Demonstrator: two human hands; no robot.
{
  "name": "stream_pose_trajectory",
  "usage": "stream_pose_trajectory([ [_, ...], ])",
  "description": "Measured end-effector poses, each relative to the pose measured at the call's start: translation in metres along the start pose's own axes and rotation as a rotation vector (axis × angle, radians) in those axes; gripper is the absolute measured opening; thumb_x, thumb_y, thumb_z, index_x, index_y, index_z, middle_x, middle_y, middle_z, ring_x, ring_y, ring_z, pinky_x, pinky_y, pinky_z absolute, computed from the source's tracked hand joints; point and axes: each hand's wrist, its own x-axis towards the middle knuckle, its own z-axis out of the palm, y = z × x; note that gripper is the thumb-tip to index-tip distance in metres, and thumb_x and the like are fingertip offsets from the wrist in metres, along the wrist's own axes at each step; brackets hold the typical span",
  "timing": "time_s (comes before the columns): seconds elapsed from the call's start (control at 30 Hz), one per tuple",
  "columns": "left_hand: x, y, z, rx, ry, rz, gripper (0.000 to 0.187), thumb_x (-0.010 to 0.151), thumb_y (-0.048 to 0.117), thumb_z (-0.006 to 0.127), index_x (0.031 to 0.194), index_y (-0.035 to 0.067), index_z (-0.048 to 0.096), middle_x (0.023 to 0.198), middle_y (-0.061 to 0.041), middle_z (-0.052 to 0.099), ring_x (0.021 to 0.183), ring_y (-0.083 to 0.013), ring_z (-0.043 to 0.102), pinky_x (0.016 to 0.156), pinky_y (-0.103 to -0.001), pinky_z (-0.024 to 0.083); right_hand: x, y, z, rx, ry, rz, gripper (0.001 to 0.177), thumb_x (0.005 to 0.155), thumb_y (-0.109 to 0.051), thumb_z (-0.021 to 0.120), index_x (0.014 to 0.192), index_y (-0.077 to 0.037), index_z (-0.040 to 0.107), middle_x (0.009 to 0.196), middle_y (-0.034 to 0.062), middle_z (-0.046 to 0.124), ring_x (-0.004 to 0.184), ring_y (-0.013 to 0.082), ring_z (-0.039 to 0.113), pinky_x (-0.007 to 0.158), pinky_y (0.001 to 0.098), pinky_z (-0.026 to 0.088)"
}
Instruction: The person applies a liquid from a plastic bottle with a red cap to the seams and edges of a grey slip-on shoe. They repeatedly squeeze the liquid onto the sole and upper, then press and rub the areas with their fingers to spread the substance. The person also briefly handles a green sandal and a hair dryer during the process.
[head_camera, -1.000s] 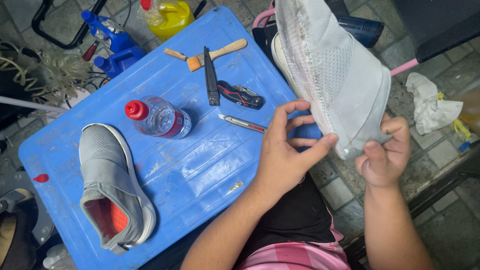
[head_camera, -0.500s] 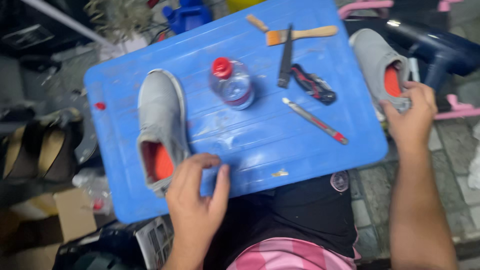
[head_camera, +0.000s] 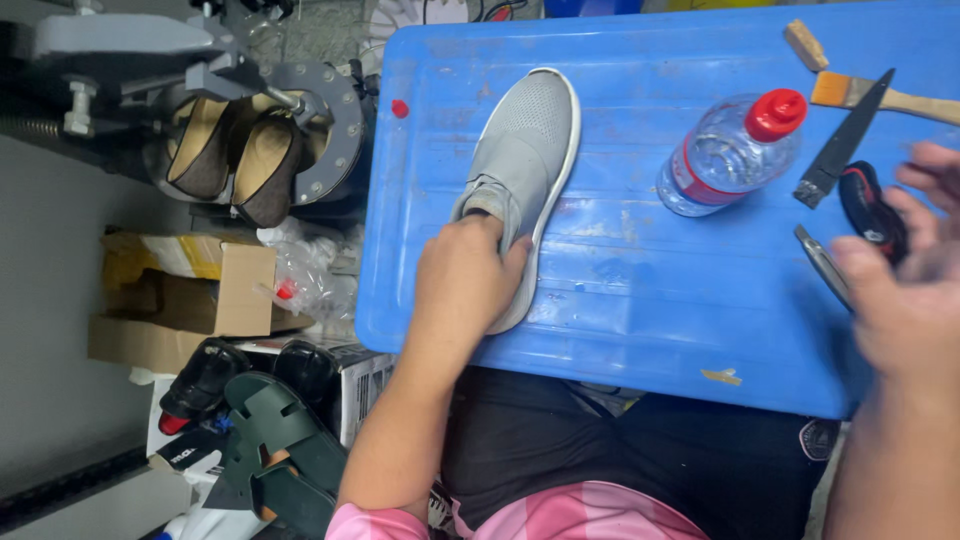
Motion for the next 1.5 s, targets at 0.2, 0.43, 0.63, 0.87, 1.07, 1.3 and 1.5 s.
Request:
stream_pose_trajectory([
  [0.2, 0.004, -0.048, -0.038, -0.625, -0.316, -0.117, 0.036, 0.08, 0.035, 0.076, 0.095, 0.003, 0.079, 0.078, -0.016, 0.079, 0.072, -0.0331, 0.078, 0.066, -0.042, 0.058, 0.04, 0.002, 0.069, 0.257, -0.198, 0.057, 0.083, 0.099, -0.012, 0.086, 0.158, -0.006, 0.029, 0.15, 0.0079, 0.047, 0.138, 0.0164, 0.05, 0.122, 0.0324, 0.041],
  [0.43, 0.002, -0.034, -0.02, -0.47, -0.154, 0.027, 0.043, 0.077, 0.041, 0.081, 0.095, 0.002, 0.077, 0.079, -0.02, 0.074, 0.073, -0.0354, 0.074, 0.067, -0.042, 0.056, 0.029, 0.02, 0.07, 0.187, -0.245, -0.027, 0.079, 0.098, -0.015, 0.087, 0.156, -0.009, 0.033, 0.14, 0.0071, 0.05, 0.128, 0.015, 0.055, 0.116, 0.0309, 0.048],
  [0.63, 0.001, -0.024, -0.01, -0.279, -0.158, 0.056, 0.047, 0.08, 0.041, 0.084, 0.072, -0.003, 0.073, 0.067, -0.022, 0.067, 0.064, -0.0386, 0.069, 0.06, -0.045, 0.053, 0.03, 0.005, 0.082, 0.166, -0.273, -0.078, 0.09, 0.09, -0.024, 0.086, 0.157, -0.009, 0.027, 0.145, 0.0092, 0.048, 0.136, 0.0196, 0.053, 0.119, 0.0354, 0.046],
  [0.87, 0.014, -0.018, -0.008, -0.56, -0.161, -0.072, 0.038, 0.081, 0.037, 0.08, 0.08, 0.0, 0.075, 0.06, -0.019, 0.067, 0.051, -0.0282, 0.07, 0.05, -0.04, 0.051, 0.047, -0.047, 0.075, -0.293, -0.399, -0.308, 0.092, 0.069, -0.024, 0.092, 0.146, -0.009, 0.045, 0.138, 0.0214, 0.058, 0.128, 0.0376, 0.062, 0.109, 0.044, 0.052],
  [1.07, 0.007, -0.006, 0.009, -0.513, -0.095, -0.058, 0.039, 0.083, 0.035, 0.081, 0.077, -0.003, 0.073, 0.06, -0.02, 0.065, 0.05, -0.0295, 0.066, 0.051, -0.041, 0.05, 0.064, -0.107, 0.078, -0.698, -0.637, -0.452, 0.071, 0.066, -0.036, 0.085, 0.132, -0.02, 0.066, 0.123, 0.0065, 0.067, 0.105, 0.0266, 0.067, 0.082, 0.0373, 0.056],
  [1.3, 0.003, -0.004, 0.015, -0.598, -0.054, -0.091, 0.038, 0.084, 0.033, 0.08, 0.076, -0.004, 0.072, 0.059, -0.018, 0.066, 0.049, -0.0287, 0.067, 0.05, -0.04, 0.05, 0.069, -0.114, 0.083, -0.897, -0.731, -0.506, 0.068, 0.066, -0.04, 0.081, 0.132, -0.03, 0.067, 0.122, 0.0006, 0.069, 0.098, 0.0213, 0.068, 0.072, 0.0322, 0.056],
  [1.5, 0.003, -0.004, 0.013, -0.647, -0.043, -0.034, 0.034, 0.085, 0.032, 0.079, 0.084, -0.002, 0.073, 0.063, -0.018, 0.069, 0.055, -0.0289, 0.071, 0.053, -0.039, 0.053, 0.067, -0.115, 0.088, -0.957, -0.75, -0.522, 0.067, 0.067, -0.043, 0.08, 0.132, -0.033, 0.067, 0.12, 0.0022, 0.07, 0.096, 0.0206, 0.068, 0.071, 0.0321, 0.057],
])
